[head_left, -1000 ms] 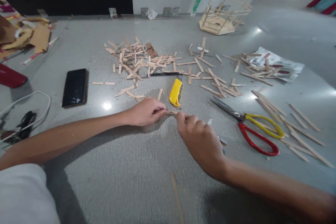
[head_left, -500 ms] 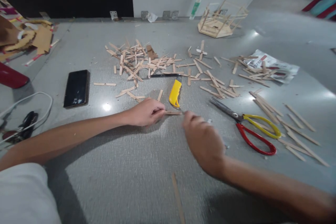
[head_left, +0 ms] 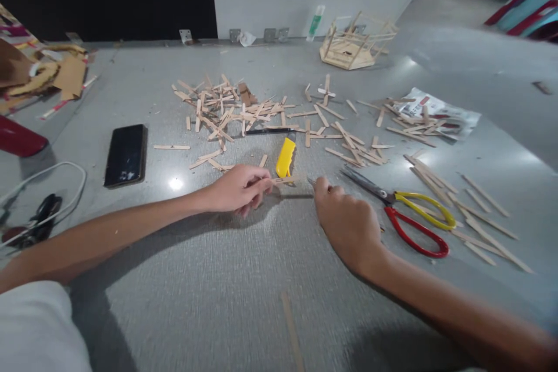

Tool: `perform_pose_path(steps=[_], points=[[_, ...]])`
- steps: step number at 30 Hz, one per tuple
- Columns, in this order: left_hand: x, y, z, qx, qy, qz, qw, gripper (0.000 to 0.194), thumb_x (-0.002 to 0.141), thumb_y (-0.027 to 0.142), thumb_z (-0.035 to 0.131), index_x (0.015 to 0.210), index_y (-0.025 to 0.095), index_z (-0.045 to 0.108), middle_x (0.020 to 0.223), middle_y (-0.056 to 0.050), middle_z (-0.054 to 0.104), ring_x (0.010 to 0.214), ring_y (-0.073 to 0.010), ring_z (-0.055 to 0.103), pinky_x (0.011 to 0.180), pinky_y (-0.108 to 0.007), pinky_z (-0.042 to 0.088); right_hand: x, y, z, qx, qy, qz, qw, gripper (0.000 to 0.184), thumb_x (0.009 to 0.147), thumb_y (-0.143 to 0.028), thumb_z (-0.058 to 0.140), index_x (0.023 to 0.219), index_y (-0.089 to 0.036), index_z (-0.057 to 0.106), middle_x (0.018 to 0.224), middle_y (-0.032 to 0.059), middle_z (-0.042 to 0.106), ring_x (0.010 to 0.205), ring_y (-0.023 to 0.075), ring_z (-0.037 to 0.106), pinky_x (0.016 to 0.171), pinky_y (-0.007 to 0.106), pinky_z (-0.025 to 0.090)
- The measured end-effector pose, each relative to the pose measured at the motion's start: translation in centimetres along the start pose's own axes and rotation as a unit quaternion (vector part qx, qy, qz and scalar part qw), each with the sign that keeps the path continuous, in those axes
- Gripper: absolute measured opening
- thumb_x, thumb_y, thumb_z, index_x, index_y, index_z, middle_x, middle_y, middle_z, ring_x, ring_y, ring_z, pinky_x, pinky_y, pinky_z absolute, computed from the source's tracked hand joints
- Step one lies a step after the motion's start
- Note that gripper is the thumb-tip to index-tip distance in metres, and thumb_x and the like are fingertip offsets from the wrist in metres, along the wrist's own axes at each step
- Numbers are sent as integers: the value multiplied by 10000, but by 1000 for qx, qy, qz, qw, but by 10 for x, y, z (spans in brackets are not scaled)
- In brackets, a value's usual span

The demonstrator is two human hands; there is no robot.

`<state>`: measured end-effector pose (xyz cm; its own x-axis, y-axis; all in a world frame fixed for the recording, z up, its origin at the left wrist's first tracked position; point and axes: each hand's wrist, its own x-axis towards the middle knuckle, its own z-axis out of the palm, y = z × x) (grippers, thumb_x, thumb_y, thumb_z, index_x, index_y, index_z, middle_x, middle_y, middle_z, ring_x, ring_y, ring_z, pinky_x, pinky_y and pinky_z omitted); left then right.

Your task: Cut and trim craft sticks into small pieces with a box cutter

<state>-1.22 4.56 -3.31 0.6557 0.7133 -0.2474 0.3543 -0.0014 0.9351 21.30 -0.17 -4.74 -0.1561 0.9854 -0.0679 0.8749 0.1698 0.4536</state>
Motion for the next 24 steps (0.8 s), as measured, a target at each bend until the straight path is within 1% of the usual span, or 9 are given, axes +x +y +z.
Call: perform_pose_path(steps=[2,5,7,10,12,15,17,24], points=[[-7,11,2,-27,6,13,1000,270,1054,343,456,904,154,578,597,31,595,387,-62,564,355,-127,416,0,2,1,9,-14,-5,1000,295,975,-18,331,1083,-104,592,768,115,712,607,191,720,436,229,288],[-20,28,9,-56,24,48,997,283,1048,367,477,922,144,599,602,29,601,405,-58,567,364,-120,417,1,3,0,27,-41,-14,999,359,952,12,353,1219,-82,574,849,137,738,671,202,747,459,223,348],[-29,37,13,-71,34,58,995,296,1042,386,488,919,143,603,609,31,607,397,-51,554,368,-120,421,2,3,-3,40,-61,-5,997,377,951,20,338,1207,-94,590,890,149,746,710,213,760,474,226,378],[-37,47,18,-78,35,70,994,295,1038,388,489,915,142,597,606,34,607,391,-49,545,375,-123,424,5,2,-6,52,-86,16,995,358,972,-6,318,1120,-117,625,874,153,748,727,228,767,485,235,408],[-41,50,20,-80,41,75,993,288,1033,385,494,916,142,597,598,38,595,388,-49,536,373,-124,421,6,2,-6,56,-87,15,995,356,983,-22,318,1143,-114,623,856,151,748,731,229,768,499,236,431],[-45,54,22,-79,52,83,992,268,1028,369,503,925,145,607,597,42,589,392,-48,530,383,-126,433,7,3,-6,59,-88,3,994,377,994,-31,310,1230,-96,596,854,149,747,758,233,772,532,243,470],[-47,55,22,-73,49,87,992,256,1030,351,496,935,145,614,606,40,595,399,-48,537,398,-128,448,7,4,-5,61,-92,1,994,385,1001,-37,302,1259,-92,583,842,143,744,775,238,773,553,247,487],[-47,55,24,-71,52,90,992,256,1032,355,500,934,147,613,597,47,583,397,-47,542,390,-116,429,8,5,-5,71,-101,6,992,353,1018,-61,300,1207,-96,596,795,127,729,763,242,771,567,250,493]])
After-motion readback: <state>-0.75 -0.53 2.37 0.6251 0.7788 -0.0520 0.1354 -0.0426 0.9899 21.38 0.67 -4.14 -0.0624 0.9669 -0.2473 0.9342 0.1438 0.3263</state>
